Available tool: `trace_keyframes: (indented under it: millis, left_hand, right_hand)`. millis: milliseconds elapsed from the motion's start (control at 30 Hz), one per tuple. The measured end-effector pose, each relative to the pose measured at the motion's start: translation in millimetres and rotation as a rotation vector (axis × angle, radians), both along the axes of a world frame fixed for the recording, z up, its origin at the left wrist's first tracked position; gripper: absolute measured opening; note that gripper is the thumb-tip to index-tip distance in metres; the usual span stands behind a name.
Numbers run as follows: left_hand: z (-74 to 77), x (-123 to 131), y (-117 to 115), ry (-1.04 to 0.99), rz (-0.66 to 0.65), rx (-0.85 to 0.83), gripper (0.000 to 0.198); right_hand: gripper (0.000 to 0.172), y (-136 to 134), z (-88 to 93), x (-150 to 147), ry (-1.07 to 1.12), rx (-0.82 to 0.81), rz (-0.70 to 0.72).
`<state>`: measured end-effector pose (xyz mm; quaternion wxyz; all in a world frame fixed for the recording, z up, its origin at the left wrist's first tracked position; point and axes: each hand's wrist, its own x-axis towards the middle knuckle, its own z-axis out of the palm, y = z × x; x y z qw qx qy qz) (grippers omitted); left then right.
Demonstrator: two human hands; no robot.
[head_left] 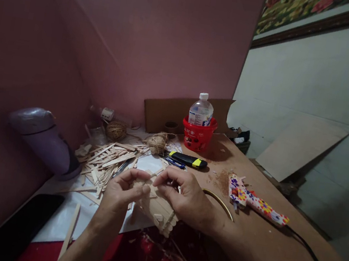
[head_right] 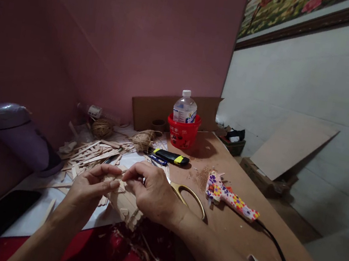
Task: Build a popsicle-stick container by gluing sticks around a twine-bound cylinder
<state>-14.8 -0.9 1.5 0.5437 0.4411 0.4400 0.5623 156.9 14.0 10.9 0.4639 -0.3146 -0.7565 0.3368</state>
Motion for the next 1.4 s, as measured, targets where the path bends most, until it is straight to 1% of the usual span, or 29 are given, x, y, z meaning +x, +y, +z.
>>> trace_keyframes:
  millis: [267,500,667,800,967,1167,1267,1400]
  left_hand:
    - [1.0,-1.9,-0.5,0.007,-0.018,0.004,0.025]
    - [-0.1,-2.3,-0.3,0.033,-0.005,0.016,0.025]
    - [-3.5,-4.6,1.5,0.059,0.029,0.02,0.029]
    - [-4.2,-4.2,1.2,0.06,0.048,0.028,0.03]
    - [0.7,0.5,-1.5,0.077,0.113,0.006,0.03]
    - [7.4,8.8,-3.8,0.069,0.182,0.02,0.031]
    - [8.2,10.3,-4.9,0.084,0.193,0.015,0.031]
    - [5.8,8.5,-6.6,0.094,0.175,0.024,0.031]
  right_hand:
    - [0.018,-1.8,0.5,1.3,-0.02,0.032,-0.008]
    - [0.018,-2.7,2.7,1.0,-0.049,0.057,-0.023]
    - [0.015,-4.8,3.7,0.8,-0.101,0.08,-0.025]
    - [0.016,-6.2,2.6,1.1,-0.149,0.132,-0.038]
    - [0.012,-7.2,0.7,0.8,-0.236,0.182,-0.077]
    - [0.008,-6.2,-0.7,-0.4,-0.295,0.218,-0.117]
    - [0.009,-6.5,-1.6,-1.3,-0.293,0.218,-0.122]
    - [0.009,-7.2,-1.1,-1.8,-0.284,0.209,-0.116]
